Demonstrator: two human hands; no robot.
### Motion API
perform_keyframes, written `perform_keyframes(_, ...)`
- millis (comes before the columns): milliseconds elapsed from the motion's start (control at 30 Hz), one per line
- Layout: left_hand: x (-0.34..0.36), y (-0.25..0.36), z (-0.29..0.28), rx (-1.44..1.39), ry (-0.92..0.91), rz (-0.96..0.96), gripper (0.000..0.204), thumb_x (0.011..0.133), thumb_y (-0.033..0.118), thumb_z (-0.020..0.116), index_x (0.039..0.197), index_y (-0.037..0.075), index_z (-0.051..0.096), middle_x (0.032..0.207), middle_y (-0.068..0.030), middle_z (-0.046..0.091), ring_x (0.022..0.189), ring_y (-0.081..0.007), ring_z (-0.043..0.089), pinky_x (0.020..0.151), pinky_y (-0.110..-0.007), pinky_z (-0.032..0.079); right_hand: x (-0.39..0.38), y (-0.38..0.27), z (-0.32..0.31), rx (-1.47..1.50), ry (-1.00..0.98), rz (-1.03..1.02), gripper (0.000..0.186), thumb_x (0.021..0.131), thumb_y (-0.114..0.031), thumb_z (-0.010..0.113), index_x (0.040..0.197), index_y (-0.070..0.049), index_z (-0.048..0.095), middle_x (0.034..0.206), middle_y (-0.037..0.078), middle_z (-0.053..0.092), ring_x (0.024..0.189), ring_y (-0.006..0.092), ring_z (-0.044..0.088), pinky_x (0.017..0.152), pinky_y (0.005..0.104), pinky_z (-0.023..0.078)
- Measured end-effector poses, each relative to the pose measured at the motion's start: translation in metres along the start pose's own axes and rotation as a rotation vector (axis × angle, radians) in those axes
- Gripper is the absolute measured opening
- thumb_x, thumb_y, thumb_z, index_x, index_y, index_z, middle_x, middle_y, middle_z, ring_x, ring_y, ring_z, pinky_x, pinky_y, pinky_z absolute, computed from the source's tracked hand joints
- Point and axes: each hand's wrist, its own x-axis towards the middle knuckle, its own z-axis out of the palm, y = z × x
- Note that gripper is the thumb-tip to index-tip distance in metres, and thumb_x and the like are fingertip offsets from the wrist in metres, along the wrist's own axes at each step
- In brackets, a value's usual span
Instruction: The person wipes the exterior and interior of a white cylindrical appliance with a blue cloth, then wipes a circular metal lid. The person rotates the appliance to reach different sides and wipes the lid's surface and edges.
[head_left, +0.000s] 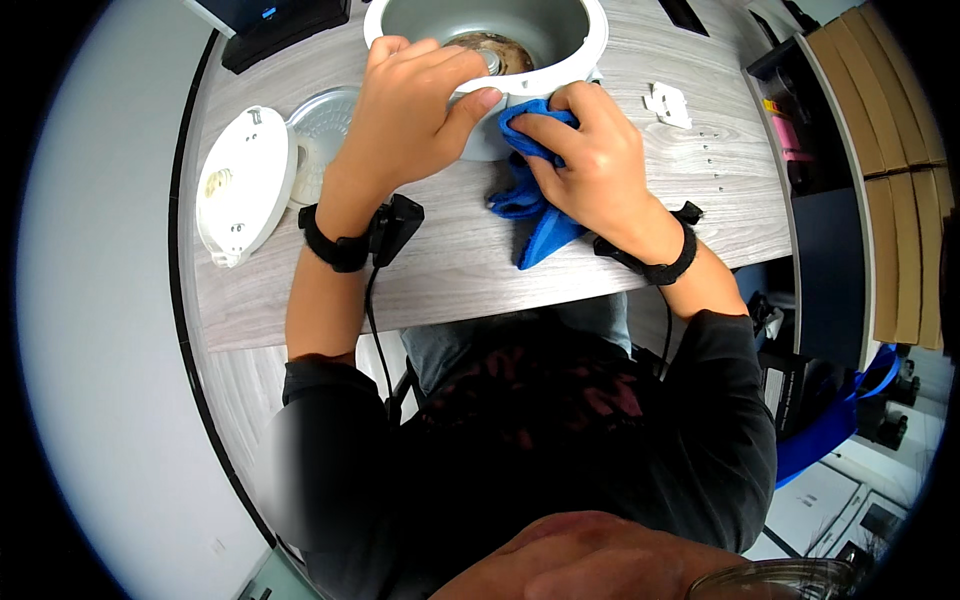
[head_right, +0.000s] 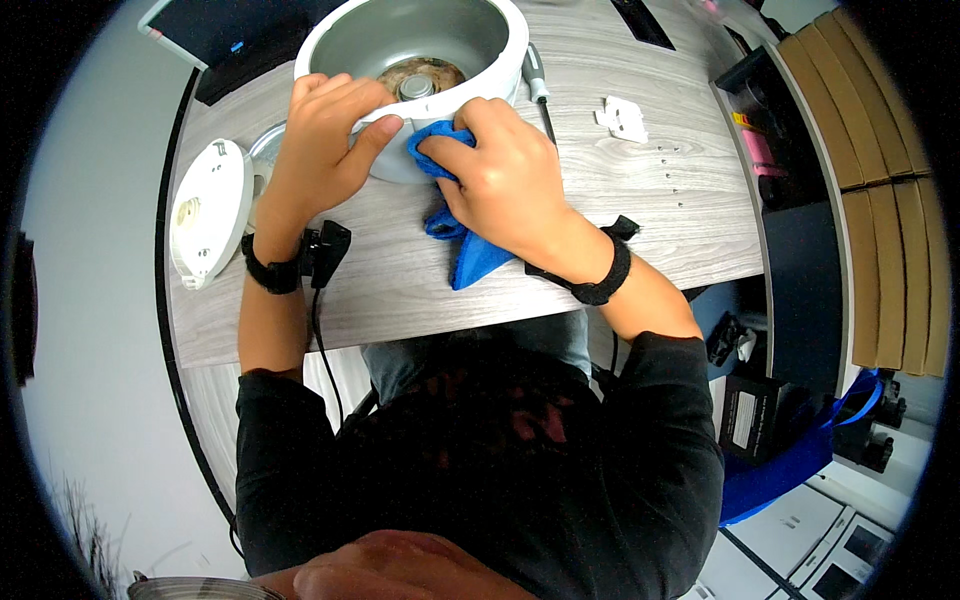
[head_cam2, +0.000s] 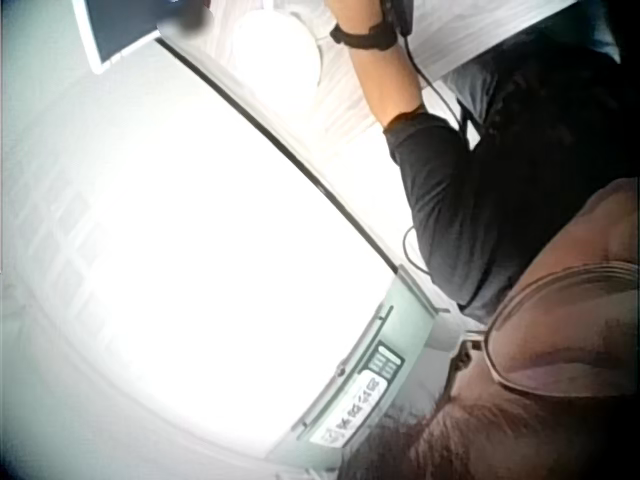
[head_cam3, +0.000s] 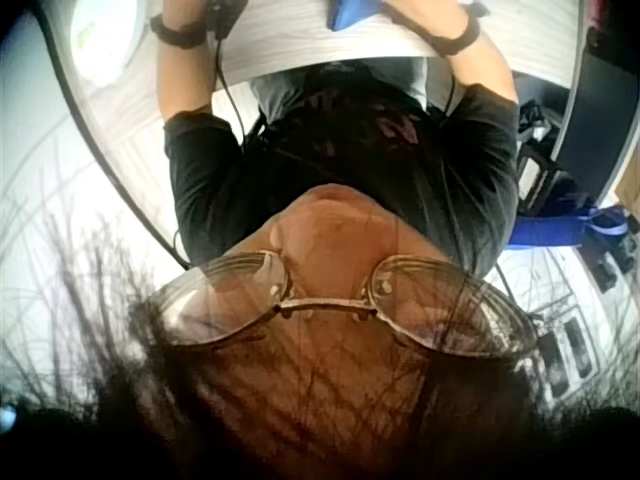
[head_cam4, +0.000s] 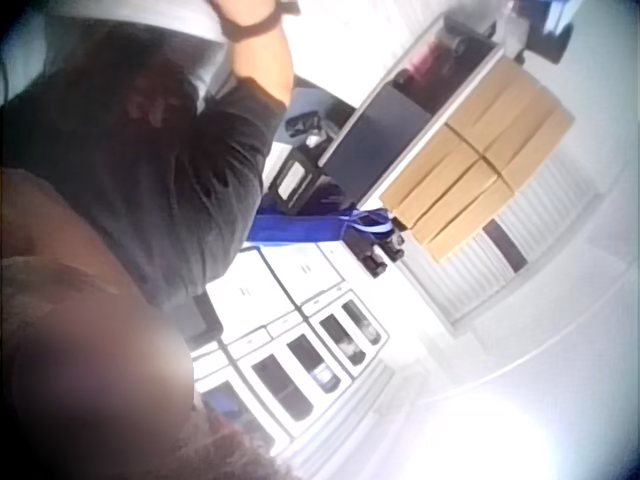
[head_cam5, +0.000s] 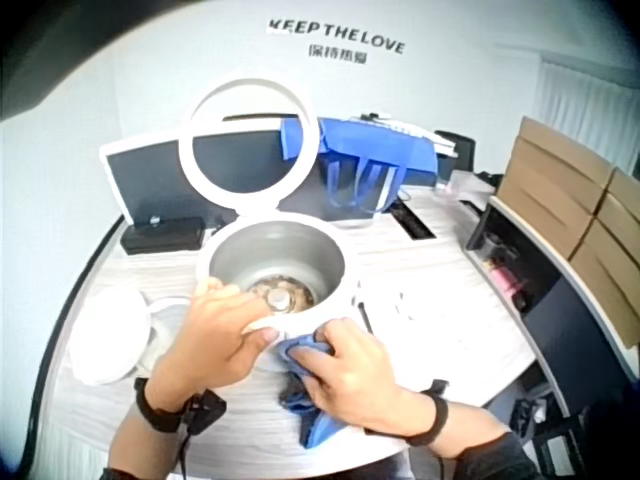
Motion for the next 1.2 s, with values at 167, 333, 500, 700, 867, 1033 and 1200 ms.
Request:
perform_keyframes(167, -0.001, -0.002, -0.001, 0.004, 0.03, 0.005, 0.018, 0.093, 0.026, 0.073, 0.093, 0.008, 0.07, 0.085, -0.0037, 0.071, 0.075, -0.0237, 0.059, 0.086, -0.041, 0.037, -0.008, 0.027, -0.013, 0.01, 0.057, 0.082, 0.032, 0.064, -0.001, 0.081, 0.094, -0.011, 0.076, 0.094, 0.009, 0.062, 0.086, 0.0292, 0.064, 0.067, 0.0385, 0.054)
perform_keyframes(333, 0.0, -0.001, 0.001, -0.012, 0.045, 0.008, 0.017, 0.094, 0.025, 0.072, 0.091, 0.008, 0.07, 0.085, -0.0031, 0.07, 0.074, -0.0228, 0.057, 0.086, -0.04, 0.036, -0.006, 0.049, -0.015, 0.034, 0.108, 0.019, 0.031, 0.065, 0.004, 0.077, 0.094, -0.008, 0.073, 0.1, 0.009, 0.064, 0.088, 0.0307, 0.063, 0.071, 0.0394, 0.054)
perform_keyframes(500, 0.001, 0.001, -0.001, -0.013, 0.02, -0.037, 0.016, 0.092, 0.024, 0.074, 0.09, 0.009, 0.071, 0.082, -0.0023, 0.071, 0.073, -0.0229, 0.057, 0.086, -0.04, 0.036, -0.005, 0.037, -0.016, 0.086, 0.01, -0.096, 0.035, 0.064, 0.004, 0.077, 0.097, -0.008, 0.073, 0.102, 0.008, 0.065, 0.089, 0.0294, 0.063, 0.072, 0.0384, 0.054)
perform_keyframes(700, 0.001, 0.002, -0.002, -0.008, 0.037, -0.028, 0.017, 0.092, 0.026, 0.075, 0.09, 0.009, 0.07, 0.079, -0.002, 0.068, 0.072, -0.0237, 0.056, 0.084, -0.04, 0.036, -0.003, 0.02, -0.021, 0.158, 0.053, -0.024, 0.048, 0.064, 0.0, 0.079, 0.111, -0.007, 0.072, 0.105, 0.01, 0.065, 0.091, 0.0299, 0.064, 0.075, 0.0378, 0.055)
perform_keyframes(867, 0.001, 0.0, 0.002, -0.011, 0.075, 0.003, 0.017, 0.092, 0.026, 0.074, 0.091, 0.01, 0.07, 0.081, -0.0016, 0.068, 0.072, -0.0237, 0.056, 0.083, -0.039, 0.037, 0.002, 0.009, -0.017, 0.059, 0.03, -0.002, 0.05, 0.065, -0.002, 0.079, 0.114, -0.006, 0.071, 0.1, 0.01, 0.063, 0.088, 0.0304, 0.063, 0.072, 0.0383, 0.055)
perform_keyframes(1033, 0.001, 0.002, 0.002, -0.001, 0.072, -0.003, 0.017, 0.092, 0.025, 0.074, 0.091, 0.009, 0.069, 0.08, -0.0015, 0.067, 0.073, -0.0236, 0.057, 0.082, -0.039, 0.037, 0.012, -0.01, -0.01, 0.054, 0.046, -0.013, 0.047, 0.065, -0.003, 0.078, 0.111, -0.005, 0.071, 0.094, 0.01, 0.06, 0.085, 0.029, 0.062, 0.067, 0.0379, 0.054)
perform_keyframes(1200, 0.0, 0.002, -0.001, -0.007, 0.061, 0.01, 0.018, 0.096, 0.024, 0.068, 0.091, 0.007, 0.07, 0.078, -0.0038, 0.065, 0.074, -0.0232, 0.056, 0.083, -0.039, 0.036, 0.015, -0.016, -0.013, -0.012, 0.014, 0.052, 0.044, 0.066, -0.003, 0.077, 0.109, -0.008, 0.074, 0.091, 0.008, 0.059, 0.083, 0.0278, 0.062, 0.066, 0.0368, 0.053)
